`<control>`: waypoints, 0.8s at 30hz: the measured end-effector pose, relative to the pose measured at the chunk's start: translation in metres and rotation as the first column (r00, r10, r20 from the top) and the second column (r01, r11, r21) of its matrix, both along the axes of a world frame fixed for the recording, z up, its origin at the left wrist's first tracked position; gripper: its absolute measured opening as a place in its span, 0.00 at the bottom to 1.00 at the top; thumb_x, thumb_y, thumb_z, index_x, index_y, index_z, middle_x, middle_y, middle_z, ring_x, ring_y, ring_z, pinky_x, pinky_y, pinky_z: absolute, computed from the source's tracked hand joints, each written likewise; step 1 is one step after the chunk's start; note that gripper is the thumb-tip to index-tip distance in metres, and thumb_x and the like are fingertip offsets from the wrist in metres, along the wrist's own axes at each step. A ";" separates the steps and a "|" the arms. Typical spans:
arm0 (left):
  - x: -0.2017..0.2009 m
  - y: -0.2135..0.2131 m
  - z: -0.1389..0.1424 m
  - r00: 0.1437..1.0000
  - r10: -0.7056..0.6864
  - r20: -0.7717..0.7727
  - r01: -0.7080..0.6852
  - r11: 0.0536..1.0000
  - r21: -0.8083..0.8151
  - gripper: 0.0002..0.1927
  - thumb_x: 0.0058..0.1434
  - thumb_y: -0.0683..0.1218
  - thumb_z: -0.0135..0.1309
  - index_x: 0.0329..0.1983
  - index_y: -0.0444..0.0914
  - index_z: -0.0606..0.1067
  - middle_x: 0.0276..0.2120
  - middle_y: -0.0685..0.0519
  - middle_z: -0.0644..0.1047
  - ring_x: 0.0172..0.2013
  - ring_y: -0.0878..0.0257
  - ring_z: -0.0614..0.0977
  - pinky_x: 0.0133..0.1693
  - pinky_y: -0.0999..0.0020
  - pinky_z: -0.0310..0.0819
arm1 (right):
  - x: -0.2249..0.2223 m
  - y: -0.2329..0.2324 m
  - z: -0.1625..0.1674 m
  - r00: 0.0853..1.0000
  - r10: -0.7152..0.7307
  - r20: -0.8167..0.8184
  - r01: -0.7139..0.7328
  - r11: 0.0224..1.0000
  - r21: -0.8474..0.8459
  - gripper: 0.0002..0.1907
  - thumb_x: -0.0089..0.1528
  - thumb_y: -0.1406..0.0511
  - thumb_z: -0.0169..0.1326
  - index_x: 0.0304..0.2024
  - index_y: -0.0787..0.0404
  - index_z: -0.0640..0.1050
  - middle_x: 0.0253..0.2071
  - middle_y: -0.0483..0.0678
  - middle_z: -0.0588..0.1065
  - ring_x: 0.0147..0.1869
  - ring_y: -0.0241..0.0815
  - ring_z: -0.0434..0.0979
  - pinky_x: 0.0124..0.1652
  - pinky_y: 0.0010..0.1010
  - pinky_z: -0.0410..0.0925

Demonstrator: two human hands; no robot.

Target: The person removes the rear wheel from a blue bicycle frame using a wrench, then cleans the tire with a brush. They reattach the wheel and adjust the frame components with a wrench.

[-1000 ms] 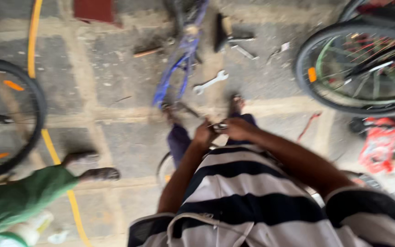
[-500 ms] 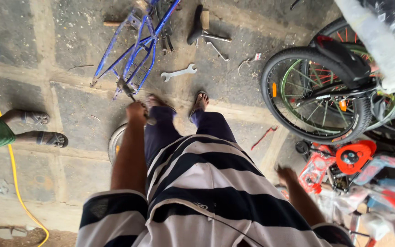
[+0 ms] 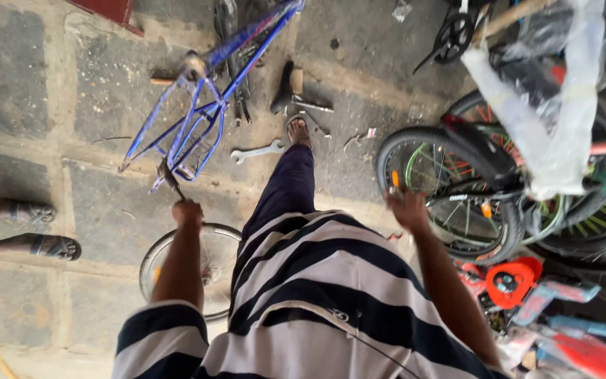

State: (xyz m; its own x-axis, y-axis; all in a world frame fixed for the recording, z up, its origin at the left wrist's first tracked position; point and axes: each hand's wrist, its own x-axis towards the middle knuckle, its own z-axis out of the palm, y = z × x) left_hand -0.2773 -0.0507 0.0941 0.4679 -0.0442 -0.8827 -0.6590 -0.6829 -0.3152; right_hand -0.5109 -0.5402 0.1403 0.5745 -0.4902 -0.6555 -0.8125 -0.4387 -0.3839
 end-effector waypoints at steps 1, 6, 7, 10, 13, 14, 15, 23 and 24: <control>-0.002 -0.005 -0.001 0.999 0.050 0.022 -0.050 0.999 0.002 0.12 0.63 0.55 0.59 0.48 0.50 0.83 0.49 0.59 0.85 0.50 0.62 0.87 0.41 0.65 0.84 | 0.030 -0.014 0.012 0.993 0.069 0.101 -0.063 0.996 -0.062 0.23 0.63 0.52 0.60 0.55 0.58 0.79 0.49 0.58 0.81 0.52 0.54 0.82 0.50 0.42 0.71; -0.024 -0.030 0.009 -0.047 0.991 0.129 -0.772 0.046 -0.634 0.16 0.72 0.50 0.48 0.55 0.37 0.77 0.53 0.37 0.80 0.54 0.41 0.80 0.54 0.47 0.74 | 0.172 -0.093 0.070 0.891 0.208 0.403 -0.173 0.977 -0.122 0.16 0.66 0.54 0.64 0.49 0.57 0.82 0.46 0.52 0.83 0.49 0.46 0.83 0.51 0.37 0.73; -0.024 -0.034 0.011 -0.043 0.990 0.134 -0.786 0.049 -0.616 0.16 0.71 0.50 0.48 0.56 0.38 0.75 0.54 0.38 0.78 0.54 0.41 0.79 0.54 0.46 0.71 | 0.197 -0.105 0.078 0.861 0.142 0.489 -0.134 0.990 -0.051 0.17 0.65 0.54 0.64 0.48 0.57 0.81 0.45 0.50 0.82 0.47 0.43 0.82 0.48 0.36 0.74; -0.022 -0.045 0.015 -0.079 0.993 0.092 -0.899 -0.031 -0.437 0.20 0.66 0.46 0.48 0.61 0.38 0.71 0.55 0.36 0.78 0.53 0.39 0.82 0.53 0.46 0.77 | 0.278 -0.161 0.102 0.763 0.181 0.621 -0.230 0.973 -0.001 0.17 0.63 0.59 0.66 0.49 0.58 0.79 0.40 0.46 0.78 0.42 0.36 0.77 0.43 0.33 0.71; -0.018 -0.053 0.013 -0.103 0.986 0.133 -0.921 -0.043 -0.388 0.21 0.64 0.45 0.50 0.60 0.38 0.71 0.56 0.37 0.77 0.57 0.40 0.78 0.56 0.47 0.73 | 0.371 -0.214 0.118 0.781 0.029 0.624 -0.146 0.980 0.137 0.08 0.70 0.67 0.59 0.51 0.59 0.78 0.42 0.45 0.80 0.35 0.38 0.71 0.38 0.35 0.62; -0.016 -0.055 0.013 -0.111 0.980 0.164 -0.924 -0.042 -0.380 0.21 0.64 0.45 0.50 0.61 0.40 0.70 0.57 0.38 0.76 0.57 0.41 0.77 0.56 0.47 0.72 | 0.408 -0.232 0.124 0.570 0.224 0.790 -0.312 0.949 -0.045 0.16 0.69 0.71 0.62 0.58 0.62 0.75 0.54 0.48 0.77 0.51 0.40 0.78 0.50 0.33 0.74; -0.015 -0.057 0.012 -0.121 0.974 0.193 -0.929 -0.043 -0.368 0.21 0.64 0.45 0.50 0.61 0.41 0.70 0.57 0.38 0.76 0.58 0.41 0.76 0.56 0.47 0.72 | 0.442 -0.243 0.126 0.623 0.097 0.776 -0.228 0.972 0.062 0.17 0.69 0.68 0.64 0.58 0.61 0.75 0.51 0.46 0.78 0.45 0.37 0.76 0.42 0.29 0.69; -0.027 -0.117 0.023 -0.437 0.832 0.342 -0.702 -0.078 -0.708 0.25 0.65 0.49 0.55 0.65 0.38 0.69 0.55 0.39 0.76 0.57 0.41 0.75 0.58 0.47 0.65 | 0.648 -0.316 0.122 0.898 0.020 0.440 -0.149 0.954 0.260 0.30 0.64 0.53 0.69 0.62 0.56 0.74 0.51 0.42 0.81 0.42 0.35 0.84 0.23 0.25 0.68; -0.021 -0.143 0.020 -0.474 0.833 0.286 -0.588 -0.058 -0.807 0.24 0.66 0.49 0.55 0.63 0.38 0.71 0.55 0.40 0.77 0.56 0.42 0.76 0.57 0.48 0.67 | 0.662 -0.323 0.117 0.886 0.062 0.459 -0.205 0.941 0.268 0.31 0.62 0.53 0.69 0.62 0.55 0.72 0.53 0.42 0.80 0.45 0.36 0.85 0.25 0.24 0.71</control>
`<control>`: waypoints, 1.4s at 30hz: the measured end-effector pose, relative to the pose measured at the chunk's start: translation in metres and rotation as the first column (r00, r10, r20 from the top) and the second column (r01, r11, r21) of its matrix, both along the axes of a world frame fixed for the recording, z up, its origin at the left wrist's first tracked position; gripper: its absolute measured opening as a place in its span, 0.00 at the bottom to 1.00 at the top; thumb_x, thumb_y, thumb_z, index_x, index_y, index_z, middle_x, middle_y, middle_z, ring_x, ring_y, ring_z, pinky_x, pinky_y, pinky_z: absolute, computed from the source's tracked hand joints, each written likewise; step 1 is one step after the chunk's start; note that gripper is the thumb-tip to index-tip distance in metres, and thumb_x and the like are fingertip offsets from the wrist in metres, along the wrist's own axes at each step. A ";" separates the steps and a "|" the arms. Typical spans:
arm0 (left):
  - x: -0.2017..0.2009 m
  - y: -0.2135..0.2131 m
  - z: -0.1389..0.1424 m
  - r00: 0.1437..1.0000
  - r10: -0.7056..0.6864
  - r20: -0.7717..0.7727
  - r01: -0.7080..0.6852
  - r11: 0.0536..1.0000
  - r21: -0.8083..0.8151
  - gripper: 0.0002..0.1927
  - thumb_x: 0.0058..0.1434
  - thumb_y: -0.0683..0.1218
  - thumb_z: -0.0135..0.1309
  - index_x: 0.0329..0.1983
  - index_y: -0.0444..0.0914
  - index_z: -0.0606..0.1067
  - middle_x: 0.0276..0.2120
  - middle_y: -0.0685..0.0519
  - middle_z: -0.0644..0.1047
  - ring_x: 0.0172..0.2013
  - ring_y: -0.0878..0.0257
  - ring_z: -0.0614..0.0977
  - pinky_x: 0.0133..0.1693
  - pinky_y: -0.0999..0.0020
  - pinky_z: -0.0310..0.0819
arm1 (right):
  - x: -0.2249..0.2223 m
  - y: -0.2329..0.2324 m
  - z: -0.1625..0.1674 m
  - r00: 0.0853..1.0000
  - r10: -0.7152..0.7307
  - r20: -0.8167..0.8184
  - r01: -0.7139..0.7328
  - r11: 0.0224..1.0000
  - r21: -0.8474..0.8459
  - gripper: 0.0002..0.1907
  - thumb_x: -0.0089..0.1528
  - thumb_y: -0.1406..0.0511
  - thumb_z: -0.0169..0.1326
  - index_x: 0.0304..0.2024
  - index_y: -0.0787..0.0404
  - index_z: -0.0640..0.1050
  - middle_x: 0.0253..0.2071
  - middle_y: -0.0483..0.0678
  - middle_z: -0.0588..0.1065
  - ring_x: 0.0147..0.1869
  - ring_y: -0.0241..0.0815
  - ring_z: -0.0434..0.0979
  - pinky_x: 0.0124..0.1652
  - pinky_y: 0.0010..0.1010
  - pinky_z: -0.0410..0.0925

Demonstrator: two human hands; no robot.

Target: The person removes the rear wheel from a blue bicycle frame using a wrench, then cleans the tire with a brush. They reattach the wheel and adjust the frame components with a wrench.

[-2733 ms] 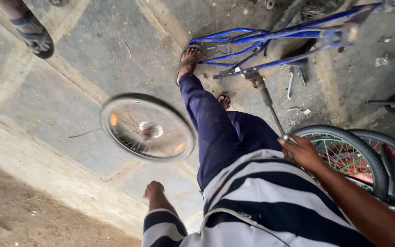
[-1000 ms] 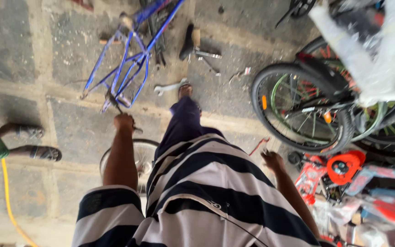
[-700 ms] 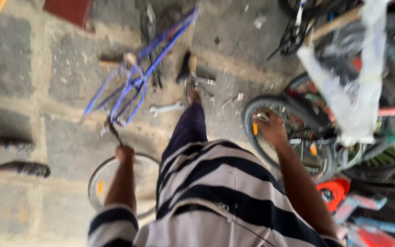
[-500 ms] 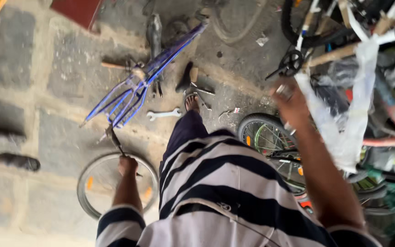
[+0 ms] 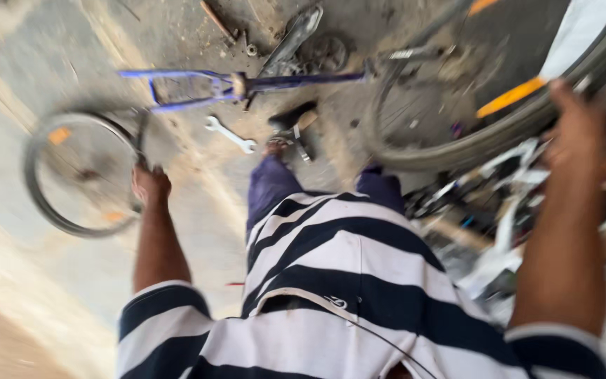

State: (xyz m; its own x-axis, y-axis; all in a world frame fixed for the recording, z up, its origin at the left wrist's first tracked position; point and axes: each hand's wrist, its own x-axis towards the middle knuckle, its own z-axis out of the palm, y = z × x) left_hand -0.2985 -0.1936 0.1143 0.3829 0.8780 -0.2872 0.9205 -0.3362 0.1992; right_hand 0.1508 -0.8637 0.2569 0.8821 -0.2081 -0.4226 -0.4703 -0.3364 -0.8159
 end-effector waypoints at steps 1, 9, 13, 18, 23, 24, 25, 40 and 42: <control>0.014 -0.029 -0.003 0.989 -0.031 0.148 0.028 0.999 0.019 0.23 0.66 0.49 0.56 0.62 0.37 0.73 0.56 0.40 0.78 0.55 0.43 0.78 0.56 0.50 0.70 | 0.012 -0.003 -0.008 1.000 0.005 -0.016 -0.005 0.999 0.035 0.31 0.64 0.51 0.68 0.62 0.59 0.75 0.53 0.45 0.79 0.47 0.36 0.83 0.29 0.24 0.72; 0.296 -0.397 0.071 0.544 -0.566 0.620 0.818 0.523 -0.241 0.50 0.51 0.64 0.71 0.73 0.47 0.61 0.71 0.44 0.67 0.71 0.45 0.64 0.70 0.51 0.57 | 0.051 0.023 -0.041 0.983 0.172 -0.068 -0.157 0.971 0.179 0.28 0.60 0.54 0.67 0.56 0.61 0.74 0.44 0.42 0.77 0.32 0.32 0.72 0.22 0.28 0.59; 0.382 -0.448 0.099 0.632 -0.613 0.474 0.715 0.697 -0.052 0.46 0.45 0.53 0.67 0.68 0.40 0.62 0.58 0.40 0.71 0.60 0.41 0.72 0.57 0.48 0.62 | 0.036 0.057 -0.042 0.915 0.375 0.147 -0.402 0.818 0.412 0.23 0.66 0.64 0.67 0.59 0.65 0.75 0.53 0.45 0.77 0.46 0.34 0.77 0.42 0.28 0.69; 0.374 -0.434 0.055 0.618 -0.612 0.494 0.676 0.734 0.064 0.25 0.53 0.42 0.54 0.56 0.40 0.69 0.52 0.43 0.73 0.56 0.45 0.75 0.54 0.52 0.68 | 0.046 0.037 -0.003 0.686 0.719 -0.111 -0.690 0.691 0.215 0.14 0.64 0.59 0.65 0.42 0.64 0.82 0.36 0.42 0.80 0.36 0.33 0.79 0.38 0.29 0.74; 0.377 -0.447 0.032 0.620 -0.597 0.508 0.646 0.757 0.101 0.24 0.52 0.43 0.57 0.55 0.43 0.70 0.51 0.45 0.74 0.53 0.48 0.76 0.50 0.50 0.68 | 0.107 0.010 0.080 0.046 0.963 0.266 -0.715 0.218 -0.664 0.24 0.60 0.56 0.70 0.51 0.65 0.80 0.45 0.56 0.79 0.48 0.50 0.80 0.48 0.37 0.73; 0.381 -0.450 0.033 0.623 -0.582 0.523 0.648 0.758 0.071 0.25 0.52 0.44 0.57 0.55 0.43 0.70 0.51 0.46 0.74 0.52 0.48 0.76 0.49 0.50 0.68 | 0.125 0.010 0.096 -0.160 0.957 0.244 -0.548 0.120 -0.828 0.26 0.58 0.57 0.70 0.52 0.65 0.78 0.52 0.60 0.79 0.56 0.55 0.79 0.54 0.40 0.74; 0.385 -0.447 0.035 0.621 -0.576 0.531 0.654 0.754 0.054 0.26 0.52 0.44 0.58 0.56 0.44 0.70 0.50 0.46 0.74 0.52 0.48 0.75 0.48 0.50 0.68 | 0.142 0.014 0.104 -0.233 0.966 0.115 -0.463 -0.006 -0.886 0.36 0.48 0.54 0.70 0.53 0.67 0.78 0.54 0.63 0.77 0.55 0.60 0.78 0.52 0.44 0.73; 0.422 -0.418 0.006 0.690 -0.414 0.594 0.418 0.898 0.140 0.20 0.56 0.42 0.53 0.53 0.42 0.72 0.47 0.47 0.74 0.52 0.48 0.76 0.52 0.53 0.68 | 0.289 0.094 0.079 -0.494 0.802 -0.336 -0.400 -0.552 -0.732 0.24 0.50 0.57 0.64 0.49 0.52 0.79 0.31 0.52 0.79 0.35 0.58 0.81 0.36 0.48 0.74; 0.437 -0.415 0.008 0.658 -0.366 0.659 0.345 0.923 0.168 0.21 0.55 0.41 0.53 0.53 0.42 0.73 0.47 0.47 0.75 0.50 0.47 0.75 0.52 0.53 0.69 | 0.312 0.114 0.088 -0.548 0.779 -0.303 -0.356 -0.545 -0.759 0.24 0.51 0.57 0.64 0.49 0.52 0.80 0.30 0.52 0.79 0.34 0.57 0.81 0.35 0.48 0.73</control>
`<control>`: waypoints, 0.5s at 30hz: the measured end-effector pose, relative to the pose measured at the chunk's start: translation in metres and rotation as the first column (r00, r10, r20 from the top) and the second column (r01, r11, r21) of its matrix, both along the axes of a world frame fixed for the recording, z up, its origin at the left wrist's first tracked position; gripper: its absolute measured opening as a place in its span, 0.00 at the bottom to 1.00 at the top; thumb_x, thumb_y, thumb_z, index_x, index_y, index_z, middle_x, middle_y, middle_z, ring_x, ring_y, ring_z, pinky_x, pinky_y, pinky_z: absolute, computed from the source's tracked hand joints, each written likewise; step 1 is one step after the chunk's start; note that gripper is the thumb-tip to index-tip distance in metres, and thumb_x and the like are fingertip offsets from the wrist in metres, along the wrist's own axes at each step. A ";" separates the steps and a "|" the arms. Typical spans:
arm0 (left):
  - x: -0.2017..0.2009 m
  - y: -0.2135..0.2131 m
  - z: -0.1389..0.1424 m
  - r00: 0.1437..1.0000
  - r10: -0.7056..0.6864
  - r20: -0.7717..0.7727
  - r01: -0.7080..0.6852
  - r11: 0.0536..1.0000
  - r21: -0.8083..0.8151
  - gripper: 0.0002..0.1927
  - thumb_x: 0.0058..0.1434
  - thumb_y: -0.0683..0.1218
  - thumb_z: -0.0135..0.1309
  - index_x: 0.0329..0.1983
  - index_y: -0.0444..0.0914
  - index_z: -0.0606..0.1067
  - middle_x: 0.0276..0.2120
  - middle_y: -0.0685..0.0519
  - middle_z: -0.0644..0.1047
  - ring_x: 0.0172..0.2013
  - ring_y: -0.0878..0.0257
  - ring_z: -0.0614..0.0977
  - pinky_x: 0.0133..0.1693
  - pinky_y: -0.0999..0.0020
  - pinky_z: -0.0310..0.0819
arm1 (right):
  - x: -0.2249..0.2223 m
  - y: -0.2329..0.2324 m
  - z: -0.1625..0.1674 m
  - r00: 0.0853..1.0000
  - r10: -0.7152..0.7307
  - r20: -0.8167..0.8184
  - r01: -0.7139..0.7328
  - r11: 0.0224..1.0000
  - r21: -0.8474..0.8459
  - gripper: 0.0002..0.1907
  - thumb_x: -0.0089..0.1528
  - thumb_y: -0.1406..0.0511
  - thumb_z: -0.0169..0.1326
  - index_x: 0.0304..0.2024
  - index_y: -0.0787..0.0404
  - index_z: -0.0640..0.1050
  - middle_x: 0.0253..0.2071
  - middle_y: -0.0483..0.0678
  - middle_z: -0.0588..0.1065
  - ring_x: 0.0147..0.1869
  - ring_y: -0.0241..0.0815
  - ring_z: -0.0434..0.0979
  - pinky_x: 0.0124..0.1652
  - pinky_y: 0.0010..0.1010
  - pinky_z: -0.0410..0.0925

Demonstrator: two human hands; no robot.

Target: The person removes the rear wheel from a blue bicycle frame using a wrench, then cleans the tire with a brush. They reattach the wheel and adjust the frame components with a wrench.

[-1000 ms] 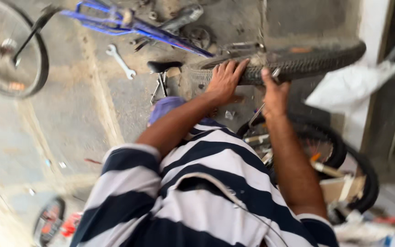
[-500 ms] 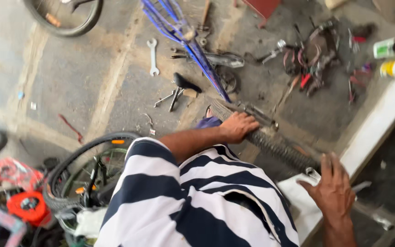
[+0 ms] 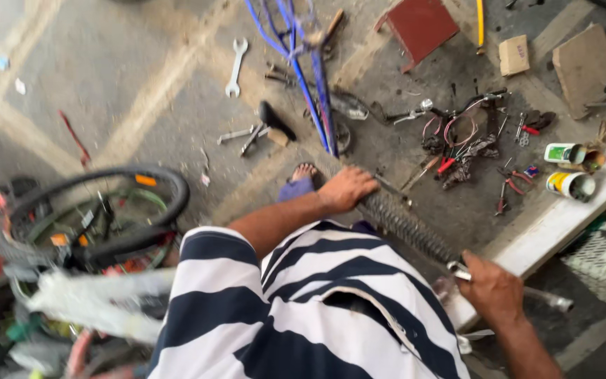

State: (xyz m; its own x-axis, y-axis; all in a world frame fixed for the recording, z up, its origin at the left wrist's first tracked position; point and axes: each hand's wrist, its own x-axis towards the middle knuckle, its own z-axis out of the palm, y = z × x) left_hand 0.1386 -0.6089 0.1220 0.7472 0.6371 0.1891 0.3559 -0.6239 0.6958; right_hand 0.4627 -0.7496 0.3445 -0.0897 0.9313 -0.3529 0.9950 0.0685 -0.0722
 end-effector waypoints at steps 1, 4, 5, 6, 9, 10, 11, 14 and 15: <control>0.007 0.002 0.001 0.999 0.034 0.043 -0.034 0.999 -0.001 0.21 0.55 0.40 0.53 0.53 0.41 0.73 0.47 0.47 0.75 0.49 0.47 0.75 0.52 0.53 0.69 | 0.010 0.009 0.003 0.999 0.045 0.022 -0.046 0.999 0.011 0.22 0.52 0.57 0.64 0.49 0.52 0.80 0.30 0.52 0.79 0.34 0.57 0.81 0.35 0.48 0.73; 0.027 0.012 0.006 0.996 0.078 -0.046 -0.078 0.997 0.002 0.20 0.55 0.40 0.56 0.52 0.41 0.73 0.45 0.47 0.75 0.48 0.46 0.75 0.51 0.52 0.69 | 0.039 0.036 0.010 0.978 0.210 0.005 -0.210 0.974 0.082 0.20 0.54 0.57 0.63 0.47 0.53 0.80 0.30 0.50 0.78 0.34 0.56 0.80 0.33 0.48 0.72; 0.032 0.015 0.006 0.993 0.118 0.014 -0.118 0.993 0.017 0.21 0.55 0.39 0.56 0.54 0.41 0.73 0.45 0.47 0.75 0.48 0.45 0.75 0.50 0.52 0.68 | 0.048 0.044 0.010 0.963 0.268 -0.012 -0.265 0.957 0.119 0.19 0.55 0.56 0.63 0.47 0.53 0.80 0.30 0.49 0.78 0.33 0.55 0.80 0.32 0.48 0.72; 0.038 0.019 0.006 0.988 0.152 0.004 -0.152 0.987 0.054 0.21 0.55 0.39 0.56 0.54 0.41 0.73 0.45 0.48 0.75 0.48 0.46 0.75 0.54 0.50 0.67 | 0.056 0.052 0.009 0.949 0.316 -0.014 -0.311 0.941 0.132 0.20 0.53 0.56 0.63 0.46 0.54 0.80 0.29 0.49 0.78 0.33 0.55 0.80 0.32 0.48 0.71; 0.060 0.025 0.002 0.972 0.235 -0.022 -0.232 0.968 0.090 0.21 0.57 0.39 0.57 0.54 0.43 0.74 0.46 0.49 0.75 0.50 0.48 0.76 0.62 0.49 0.66 | 0.082 0.067 0.007 0.912 0.411 -0.011 -0.405 0.902 0.148 0.18 0.52 0.55 0.64 0.41 0.55 0.79 0.28 0.49 0.77 0.33 0.54 0.79 0.31 0.48 0.71; 0.070 0.026 -0.001 0.964 0.263 -0.031 -0.261 0.963 0.070 0.21 0.59 0.38 0.56 0.55 0.43 0.74 0.48 0.49 0.76 0.52 0.48 0.77 0.62 0.50 0.66 | 0.089 0.071 0.005 0.905 0.425 -0.005 -0.419 0.895 0.155 0.15 0.53 0.55 0.64 0.36 0.54 0.78 0.28 0.49 0.76 0.33 0.54 0.79 0.31 0.48 0.71; 0.078 0.030 -0.004 0.951 0.308 -0.004 -0.305 0.944 0.128 0.21 0.60 0.39 0.57 0.57 0.44 0.74 0.52 0.49 0.76 0.55 0.49 0.76 0.60 0.53 0.68 | 0.095 0.074 0.002 0.900 0.437 0.003 -0.432 0.889 0.155 0.14 0.55 0.54 0.65 0.32 0.53 0.77 0.27 0.49 0.76 0.33 0.54 0.79 0.32 0.48 0.70; 0.106 0.037 -0.014 0.909 0.414 -0.051 -0.402 0.902 0.159 0.21 0.60 0.40 0.58 0.57 0.44 0.74 0.58 0.49 0.75 0.60 0.47 0.73 0.57 0.55 0.73 | 0.106 0.083 -0.009 0.913 0.402 -0.071 -0.387 0.908 0.160 0.17 0.53 0.52 0.68 0.31 0.54 0.77 0.27 0.51 0.75 0.32 0.56 0.78 0.31 0.46 0.70; 0.118 0.036 -0.016 0.870 0.491 -0.045 -0.480 0.864 0.151 0.23 0.59 0.39 0.56 0.58 0.44 0.74 0.59 0.49 0.74 0.61 0.47 0.73 0.58 0.56 0.72 | 0.109 0.086 -0.013 0.905 0.411 -0.115 -0.380 0.899 0.218 0.17 0.54 0.53 0.69 0.33 0.55 0.77 0.30 0.51 0.76 0.33 0.56 0.78 0.33 0.45 0.70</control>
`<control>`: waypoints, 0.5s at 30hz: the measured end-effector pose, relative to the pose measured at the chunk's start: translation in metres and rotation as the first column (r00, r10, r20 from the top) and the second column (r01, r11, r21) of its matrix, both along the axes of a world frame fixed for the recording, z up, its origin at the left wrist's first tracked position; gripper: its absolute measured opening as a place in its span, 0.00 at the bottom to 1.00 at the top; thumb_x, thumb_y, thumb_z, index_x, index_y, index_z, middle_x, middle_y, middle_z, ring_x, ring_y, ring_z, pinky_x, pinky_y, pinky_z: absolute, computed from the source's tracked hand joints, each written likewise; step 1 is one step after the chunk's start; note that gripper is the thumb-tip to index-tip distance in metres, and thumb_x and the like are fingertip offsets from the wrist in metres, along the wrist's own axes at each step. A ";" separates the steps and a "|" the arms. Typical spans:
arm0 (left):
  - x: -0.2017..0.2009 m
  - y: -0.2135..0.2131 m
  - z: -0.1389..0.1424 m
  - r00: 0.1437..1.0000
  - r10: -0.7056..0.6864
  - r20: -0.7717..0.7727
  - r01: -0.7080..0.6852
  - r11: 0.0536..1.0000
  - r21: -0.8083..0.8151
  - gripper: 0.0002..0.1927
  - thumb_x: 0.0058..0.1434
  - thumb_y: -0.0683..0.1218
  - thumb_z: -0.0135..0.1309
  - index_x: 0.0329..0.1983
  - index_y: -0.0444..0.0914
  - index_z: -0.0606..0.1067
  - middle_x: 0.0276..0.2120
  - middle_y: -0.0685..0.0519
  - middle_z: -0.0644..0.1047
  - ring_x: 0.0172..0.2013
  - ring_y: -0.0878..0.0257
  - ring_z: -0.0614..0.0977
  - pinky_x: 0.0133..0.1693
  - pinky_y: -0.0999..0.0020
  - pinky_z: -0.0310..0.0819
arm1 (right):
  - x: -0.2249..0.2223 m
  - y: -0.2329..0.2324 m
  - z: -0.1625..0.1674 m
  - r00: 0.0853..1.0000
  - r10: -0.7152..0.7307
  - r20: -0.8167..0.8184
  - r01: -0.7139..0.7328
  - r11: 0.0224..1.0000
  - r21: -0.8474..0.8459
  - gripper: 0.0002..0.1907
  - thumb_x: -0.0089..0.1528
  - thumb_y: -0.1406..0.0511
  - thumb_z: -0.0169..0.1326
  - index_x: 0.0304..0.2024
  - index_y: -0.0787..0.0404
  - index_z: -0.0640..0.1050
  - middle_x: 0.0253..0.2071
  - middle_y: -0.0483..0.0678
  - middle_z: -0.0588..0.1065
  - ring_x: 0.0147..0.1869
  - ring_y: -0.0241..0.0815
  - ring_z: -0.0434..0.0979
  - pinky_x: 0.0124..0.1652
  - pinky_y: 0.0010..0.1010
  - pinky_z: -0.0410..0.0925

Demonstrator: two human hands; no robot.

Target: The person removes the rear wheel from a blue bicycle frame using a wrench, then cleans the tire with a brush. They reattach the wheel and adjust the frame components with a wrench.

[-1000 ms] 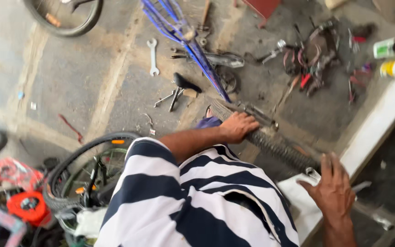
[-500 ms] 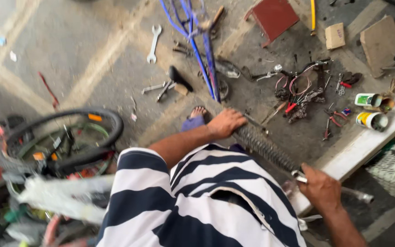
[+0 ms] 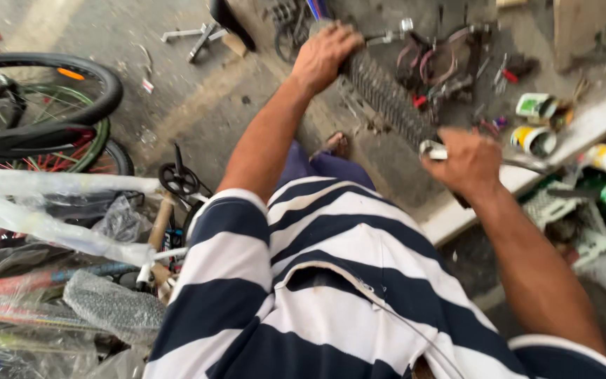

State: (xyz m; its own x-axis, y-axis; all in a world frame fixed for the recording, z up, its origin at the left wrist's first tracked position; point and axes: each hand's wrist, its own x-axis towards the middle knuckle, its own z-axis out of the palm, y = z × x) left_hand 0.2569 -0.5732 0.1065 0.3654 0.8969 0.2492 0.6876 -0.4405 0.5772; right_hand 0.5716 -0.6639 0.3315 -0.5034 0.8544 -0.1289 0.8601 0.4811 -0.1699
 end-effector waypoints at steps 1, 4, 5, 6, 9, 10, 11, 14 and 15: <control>0.010 0.001 0.000 0.996 0.091 0.008 -0.091 0.996 0.005 0.25 0.57 0.37 0.54 0.60 0.44 0.73 0.61 0.50 0.74 0.62 0.46 0.72 0.58 0.56 0.72 | 0.002 0.002 -0.004 0.998 -0.030 -0.057 0.030 0.999 -0.013 0.17 0.55 0.54 0.69 0.34 0.55 0.78 0.31 0.51 0.77 0.35 0.56 0.79 0.35 0.45 0.71; 0.025 0.013 0.003 0.982 0.187 0.033 -0.185 0.981 -0.057 0.27 0.60 0.35 0.51 0.63 0.44 0.72 0.64 0.51 0.72 0.64 0.45 0.70 0.60 0.57 0.71 | 0.007 0.011 -0.010 0.981 -0.069 -0.181 0.068 0.998 -0.010 0.19 0.55 0.55 0.70 0.40 0.59 0.80 0.37 0.54 0.78 0.41 0.57 0.80 0.43 0.45 0.72; 0.027 0.015 0.006 0.983 0.179 0.044 -0.175 0.980 -0.096 0.26 0.63 0.35 0.51 0.64 0.43 0.71 0.65 0.51 0.72 0.65 0.45 0.70 0.61 0.58 0.71 | 0.008 0.012 -0.011 0.981 -0.057 -0.185 0.059 0.998 0.008 0.22 0.54 0.55 0.71 0.43 0.62 0.80 0.39 0.56 0.79 0.42 0.57 0.81 0.45 0.45 0.73; 0.027 0.018 0.008 0.985 0.167 0.038 -0.162 0.980 -0.120 0.26 0.64 0.35 0.51 0.65 0.44 0.71 0.65 0.51 0.72 0.66 0.46 0.70 0.61 0.58 0.71 | 0.009 0.014 -0.013 0.981 -0.041 -0.189 0.049 0.998 0.036 0.25 0.54 0.55 0.71 0.46 0.64 0.81 0.41 0.57 0.79 0.44 0.58 0.81 0.47 0.45 0.73; 0.027 0.014 0.008 0.978 0.205 0.042 -0.195 0.966 -0.172 0.29 0.62 0.35 0.53 0.66 0.45 0.69 0.67 0.50 0.70 0.67 0.46 0.69 0.63 0.57 0.69 | 0.009 0.014 -0.015 0.963 -0.069 -0.260 0.069 0.998 -0.008 0.28 0.54 0.56 0.73 0.48 0.68 0.81 0.44 0.60 0.80 0.47 0.59 0.81 0.50 0.45 0.73; 0.029 0.010 0.004 0.966 0.252 0.064 -0.239 0.958 -0.158 0.32 0.59 0.34 0.54 0.67 0.43 0.68 0.67 0.47 0.69 0.67 0.44 0.68 0.65 0.56 0.68 | 0.008 0.013 -0.017 0.961 -0.070 -0.268 0.072 0.997 -0.001 0.29 0.54 0.56 0.73 0.49 0.68 0.80 0.45 0.60 0.80 0.48 0.59 0.81 0.50 0.46 0.73; 0.031 0.005 -0.002 0.950 0.300 0.084 -0.286 0.947 -0.144 0.35 0.55 0.34 0.55 0.68 0.42 0.67 0.67 0.45 0.68 0.67 0.43 0.68 0.66 0.55 0.67 | 0.007 0.012 -0.018 0.958 -0.068 -0.279 0.072 0.997 0.007 0.30 0.54 0.56 0.73 0.50 0.69 0.80 0.46 0.60 0.79 0.49 0.59 0.81 0.51 0.46 0.73; 0.056 -0.031 -0.037 0.787 0.566 0.244 -0.536 0.824 -0.185 0.43 0.51 0.38 0.62 0.71 0.35 0.59 0.66 0.38 0.66 0.67 0.39 0.66 0.66 0.50 0.63 | 0.005 0.010 -0.022 0.956 -0.110 -0.271 0.104 0.994 -0.037 0.32 0.53 0.55 0.73 0.52 0.69 0.80 0.46 0.60 0.79 0.49 0.60 0.80 0.50 0.47 0.73; 0.066 -0.046 -0.053 0.714 0.663 0.225 -0.559 0.734 -0.386 0.44 0.55 0.42 0.62 0.73 0.35 0.57 0.64 0.37 0.68 0.65 0.40 0.69 0.65 0.51 0.65 | 0.004 0.011 -0.023 0.956 -0.130 -0.263 0.118 0.991 -0.061 0.33 0.52 0.55 0.73 0.52 0.70 0.79 0.46 0.60 0.79 0.48 0.61 0.80 0.49 0.46 0.73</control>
State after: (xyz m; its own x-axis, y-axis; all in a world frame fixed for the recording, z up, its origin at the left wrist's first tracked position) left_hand 0.3230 -0.6192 0.0539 -0.3454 0.9376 -0.0410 0.4944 0.2189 0.8412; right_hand 0.5758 -0.6533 0.3086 -0.4152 0.9087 -0.0435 0.8331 0.3606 -0.4194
